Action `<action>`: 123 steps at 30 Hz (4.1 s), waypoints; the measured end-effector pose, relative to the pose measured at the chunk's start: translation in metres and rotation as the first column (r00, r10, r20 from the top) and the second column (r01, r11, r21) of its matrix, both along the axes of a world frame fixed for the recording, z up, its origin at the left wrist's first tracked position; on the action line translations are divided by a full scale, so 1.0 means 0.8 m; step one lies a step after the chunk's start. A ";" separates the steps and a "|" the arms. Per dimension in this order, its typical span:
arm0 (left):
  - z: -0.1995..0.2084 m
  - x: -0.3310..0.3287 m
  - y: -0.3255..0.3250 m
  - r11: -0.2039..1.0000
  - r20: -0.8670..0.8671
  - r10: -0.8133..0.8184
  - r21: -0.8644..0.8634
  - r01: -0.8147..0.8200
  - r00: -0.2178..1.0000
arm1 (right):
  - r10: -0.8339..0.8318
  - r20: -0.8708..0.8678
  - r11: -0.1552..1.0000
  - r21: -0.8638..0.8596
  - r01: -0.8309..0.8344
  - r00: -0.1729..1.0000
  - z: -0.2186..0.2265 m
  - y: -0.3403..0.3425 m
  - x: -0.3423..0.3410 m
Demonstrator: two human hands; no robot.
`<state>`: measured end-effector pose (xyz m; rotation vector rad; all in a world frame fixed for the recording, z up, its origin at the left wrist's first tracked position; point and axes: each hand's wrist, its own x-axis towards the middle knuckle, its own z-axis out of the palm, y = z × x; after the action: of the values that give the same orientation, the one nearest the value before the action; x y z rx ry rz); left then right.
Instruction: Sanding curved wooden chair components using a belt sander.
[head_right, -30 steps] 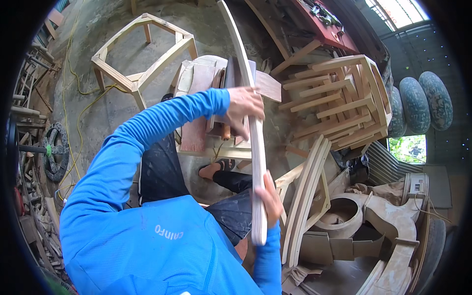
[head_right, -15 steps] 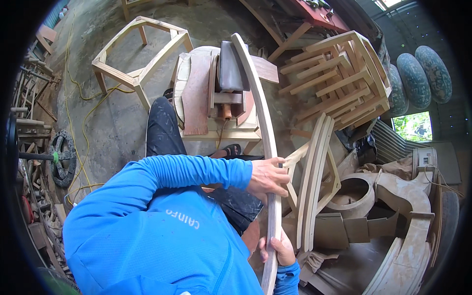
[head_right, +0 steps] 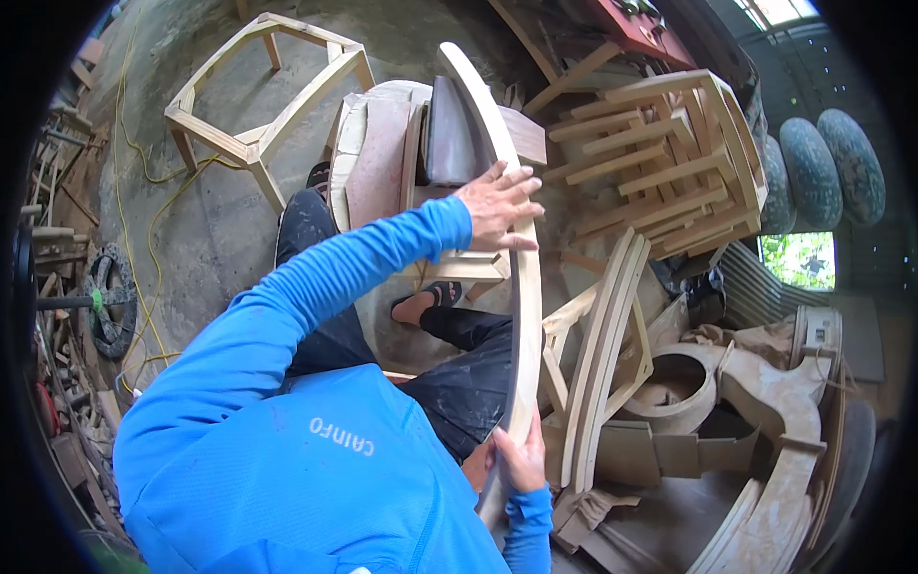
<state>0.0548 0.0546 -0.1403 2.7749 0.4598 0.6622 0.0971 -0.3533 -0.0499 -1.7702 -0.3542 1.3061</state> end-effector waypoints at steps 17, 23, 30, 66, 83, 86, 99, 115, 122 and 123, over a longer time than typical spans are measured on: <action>0.011 -0.010 0.415 0.849 -0.440 0.399 -0.155 -0.505 0.805 | 0.265 0.825 0.909 -0.042 -0.414 0.498 -0.088 0.449 0.090; -0.003 -0.010 0.359 0.905 -0.380 0.376 -0.046 -0.423 0.845 | 0.248 0.757 0.916 0.018 -0.400 0.604 -0.084 0.382 0.071; 0.014 0.002 0.061 0.952 0.028 0.305 0.008 -0.305 0.952 | 0.229 0.822 0.927 -0.021 -0.374 0.521 -0.032 0.101 0.051; -0.003 -0.098 0.046 0.875 0.298 0.457 -0.319 -0.364 0.838 | 0.218 0.916 0.773 -0.373 -0.514 -0.337 -0.066 0.565 0.134; 0.065 -0.068 -0.083 0.999 0.188 0.032 -0.010 -0.030 0.982 | 0.357 0.907 0.856 -0.220 -0.468 0.225 -0.021 -0.182 0.084; 0.076 -0.058 -0.133 1.000 0.201 0.025 -0.008 -0.023 0.979 | 0.303 0.934 0.875 -0.194 -0.444 0.188 -0.016 -0.246 0.076; 0.029 -0.043 0.024 0.952 0.286 0.296 -0.167 -0.257 0.911 | 0.335 0.940 0.820 -0.259 -0.510 0.060 0.009 0.108 0.074; -0.004 -0.133 -0.024 0.920 0.374 0.317 -0.343 -0.188 0.871 | 0.440 0.796 0.665 -0.600 -0.444 -0.416 -0.026 0.626 0.081; 0.005 -0.119 -0.057 0.911 0.446 0.325 -0.385 -0.149 0.834 | 0.339 0.857 0.654 -0.511 -0.558 -0.387 0.016 0.381 0.122; 0.004 -0.119 -0.064 0.898 0.470 0.342 -0.418 -0.136 0.814 | 0.341 0.870 0.655 -0.492 -0.573 -0.357 0.033 0.331 0.121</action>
<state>-0.0405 0.0035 -0.1372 2.0703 0.7314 1.2240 0.1941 -0.0886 -0.0234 -2.1602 -2.3065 -0.1498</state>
